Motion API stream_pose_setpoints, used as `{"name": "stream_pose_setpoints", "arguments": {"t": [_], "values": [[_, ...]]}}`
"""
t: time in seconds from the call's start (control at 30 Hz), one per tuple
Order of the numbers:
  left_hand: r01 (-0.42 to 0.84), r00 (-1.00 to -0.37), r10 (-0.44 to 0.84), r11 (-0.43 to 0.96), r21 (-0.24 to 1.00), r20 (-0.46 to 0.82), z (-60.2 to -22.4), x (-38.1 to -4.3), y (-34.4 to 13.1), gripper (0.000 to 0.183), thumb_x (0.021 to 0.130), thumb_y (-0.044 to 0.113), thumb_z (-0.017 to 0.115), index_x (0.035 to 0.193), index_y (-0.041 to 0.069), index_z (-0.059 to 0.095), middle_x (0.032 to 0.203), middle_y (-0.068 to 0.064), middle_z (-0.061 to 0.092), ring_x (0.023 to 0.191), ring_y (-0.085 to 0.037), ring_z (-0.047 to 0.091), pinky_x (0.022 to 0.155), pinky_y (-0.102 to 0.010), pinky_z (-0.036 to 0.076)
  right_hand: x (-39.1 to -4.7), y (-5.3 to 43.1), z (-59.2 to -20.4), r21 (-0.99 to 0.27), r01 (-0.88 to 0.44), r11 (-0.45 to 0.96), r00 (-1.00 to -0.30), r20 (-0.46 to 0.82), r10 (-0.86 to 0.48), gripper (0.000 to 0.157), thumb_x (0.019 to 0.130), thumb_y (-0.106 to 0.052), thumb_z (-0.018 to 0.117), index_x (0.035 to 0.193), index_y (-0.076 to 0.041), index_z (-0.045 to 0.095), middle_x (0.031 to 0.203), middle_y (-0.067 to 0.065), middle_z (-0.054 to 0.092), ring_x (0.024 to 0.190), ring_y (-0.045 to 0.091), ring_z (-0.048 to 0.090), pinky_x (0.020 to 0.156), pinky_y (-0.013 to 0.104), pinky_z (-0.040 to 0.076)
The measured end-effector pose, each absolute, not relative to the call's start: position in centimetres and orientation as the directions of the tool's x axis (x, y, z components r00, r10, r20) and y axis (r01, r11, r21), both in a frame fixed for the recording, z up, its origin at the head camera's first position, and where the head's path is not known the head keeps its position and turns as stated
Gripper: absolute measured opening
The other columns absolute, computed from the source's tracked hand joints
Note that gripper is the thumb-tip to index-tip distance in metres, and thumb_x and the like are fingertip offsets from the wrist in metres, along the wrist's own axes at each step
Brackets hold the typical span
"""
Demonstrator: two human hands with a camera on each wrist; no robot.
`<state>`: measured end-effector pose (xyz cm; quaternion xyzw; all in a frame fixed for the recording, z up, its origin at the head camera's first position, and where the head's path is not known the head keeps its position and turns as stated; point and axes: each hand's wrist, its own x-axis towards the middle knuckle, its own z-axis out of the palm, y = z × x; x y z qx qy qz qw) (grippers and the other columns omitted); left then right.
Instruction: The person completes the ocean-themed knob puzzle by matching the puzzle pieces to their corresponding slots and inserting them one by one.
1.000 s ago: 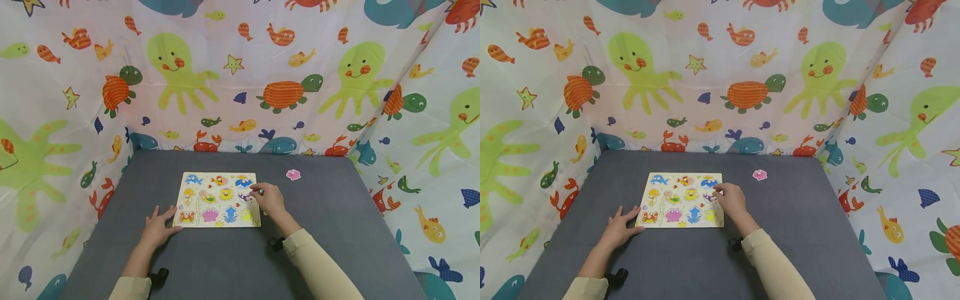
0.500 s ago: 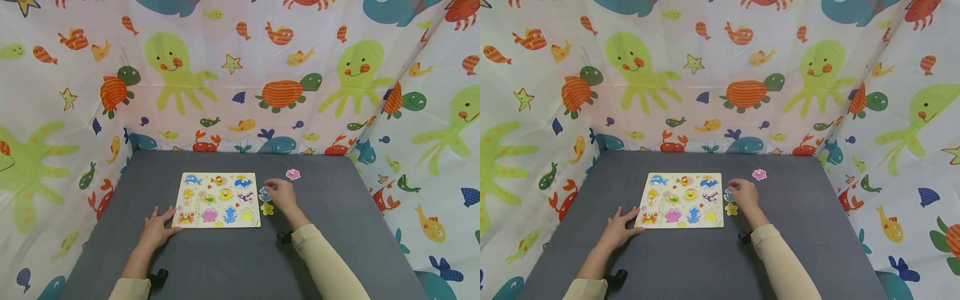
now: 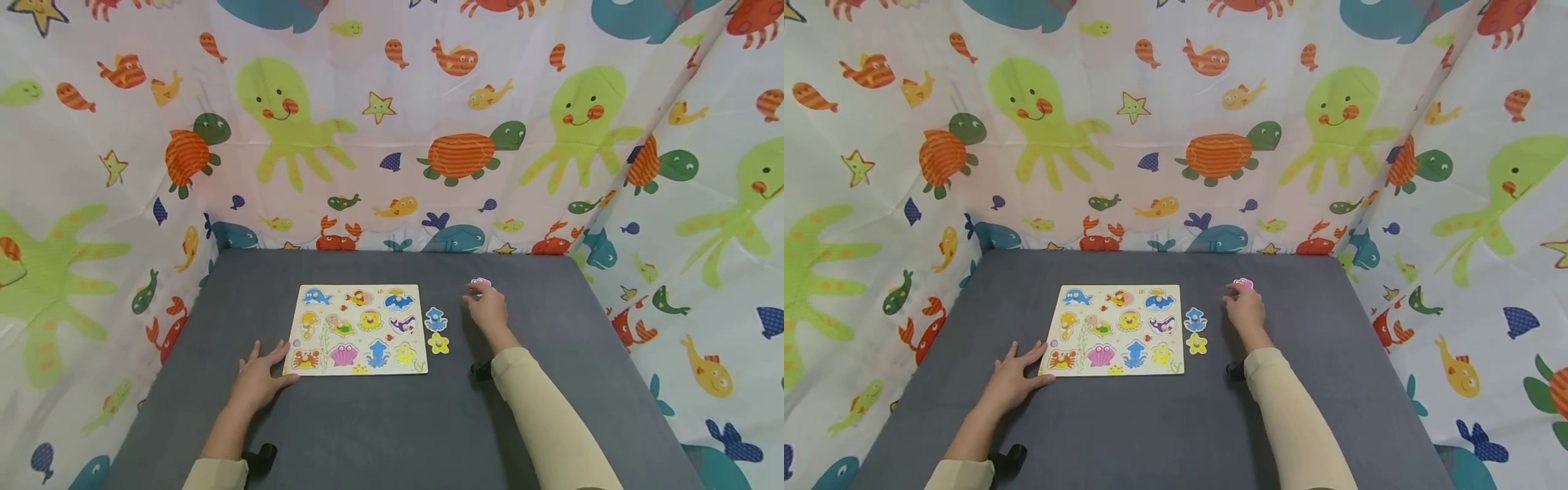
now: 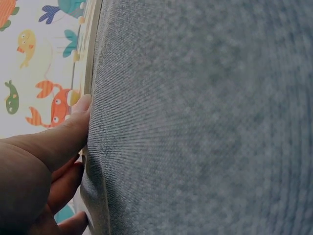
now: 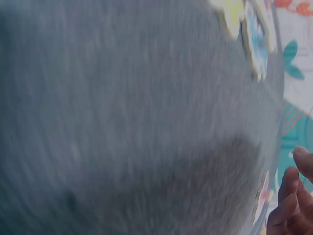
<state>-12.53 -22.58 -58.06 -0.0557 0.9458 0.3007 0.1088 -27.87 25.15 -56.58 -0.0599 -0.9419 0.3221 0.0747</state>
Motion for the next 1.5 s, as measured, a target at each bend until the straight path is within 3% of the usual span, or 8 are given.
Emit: {"name": "stream_pose_setpoints", "arguments": {"t": [0.23, 0.53, 0.77, 1.0, 1.27, 1.5], "values": [[-0.181, -0.968, -0.046, 0.810, 0.558, -0.247, -58.0, -12.3, -22.5, 0.089, 0.082, 0.040, 0.082, 0.156, 0.017, 0.038, 0.162, -0.010, 0.034, 0.155, -0.046, 0.001, 0.119, -0.072, -0.002, -29.4, 26.6, -56.2, -0.628, 0.148, 0.764, -0.970, 0.059, 0.236, 0.039, 0.095, -0.016, 0.065, 0.133, -0.008, 0.065, 0.134, 0.020, 0.061, 0.123, 0.042, 0.058, 0.104, 0.059, 0.047], [-0.168, -0.972, -0.043, 0.813, 0.558, -0.231, -58.2, -12.5, -22.7, 0.089, 0.082, 0.038, 0.083, 0.156, 0.017, 0.038, 0.162, -0.010, 0.035, 0.154, -0.047, 0.002, 0.119, -0.072, -0.002, -30.3, 27.9, -56.5, -0.556, 0.218, 0.802, -0.973, -0.055, 0.226, 0.046, 0.092, -0.007, 0.050, 0.136, -0.012, 0.064, 0.139, 0.022, 0.060, 0.124, 0.043, 0.057, 0.097, 0.058, 0.049], [-0.177, -0.970, -0.049, 0.812, 0.556, -0.237, -58.2, -12.5, -22.6, 0.090, 0.081, 0.038, 0.083, 0.156, 0.017, 0.038, 0.162, -0.010, 0.035, 0.155, -0.046, 0.002, 0.120, -0.071, -0.002, -30.5, 28.3, -57.1, -0.567, 0.160, 0.808, -0.987, -0.074, 0.144, 0.042, 0.099, -0.008, 0.051, 0.140, -0.005, 0.058, 0.139, 0.023, 0.060, 0.128, 0.044, 0.054, 0.109, 0.058, 0.044], [-0.194, -0.967, -0.061, 0.803, 0.564, -0.246, -58.2, -12.6, -22.6, 0.090, 0.081, 0.039, 0.083, 0.156, 0.018, 0.038, 0.162, -0.008, 0.034, 0.155, -0.045, 0.001, 0.119, -0.072, -0.002, -29.8, 27.5, -56.5, -0.570, 0.175, 0.803, -0.984, -0.073, 0.162, 0.035, 0.099, -0.009, 0.053, 0.129, -0.001, 0.067, 0.127, 0.020, 0.068, 0.117, 0.040, 0.061, 0.099, 0.055, 0.050], [-0.182, -0.970, -0.054, 0.804, 0.567, -0.236, -57.8, -12.5, -22.6, 0.089, 0.082, 0.038, 0.083, 0.156, 0.017, 0.038, 0.162, -0.010, 0.034, 0.155, -0.046, 0.001, 0.119, -0.072, -0.003, -28.6, 27.5, -56.0, -0.556, 0.195, 0.808, -0.980, -0.069, 0.188, 0.024, 0.096, -0.022, 0.069, 0.113, -0.008, 0.076, 0.111, 0.014, 0.074, 0.096, 0.033, 0.065, 0.083, 0.049, 0.052], [-0.181, -0.970, -0.052, 0.806, 0.564, -0.236, -58.2, -12.4, -22.6, 0.090, 0.081, 0.041, 0.083, 0.156, 0.018, 0.038, 0.162, -0.010, 0.035, 0.154, -0.047, 0.001, 0.119, -0.072, -0.003, -27.5, 27.9, -57.0, -0.581, 0.181, 0.794, -0.980, -0.044, 0.192, 0.022, 0.095, -0.026, 0.072, 0.107, -0.010, 0.079, 0.107, 0.012, 0.076, 0.094, 0.031, 0.064, 0.080, 0.046, 0.052]]}}
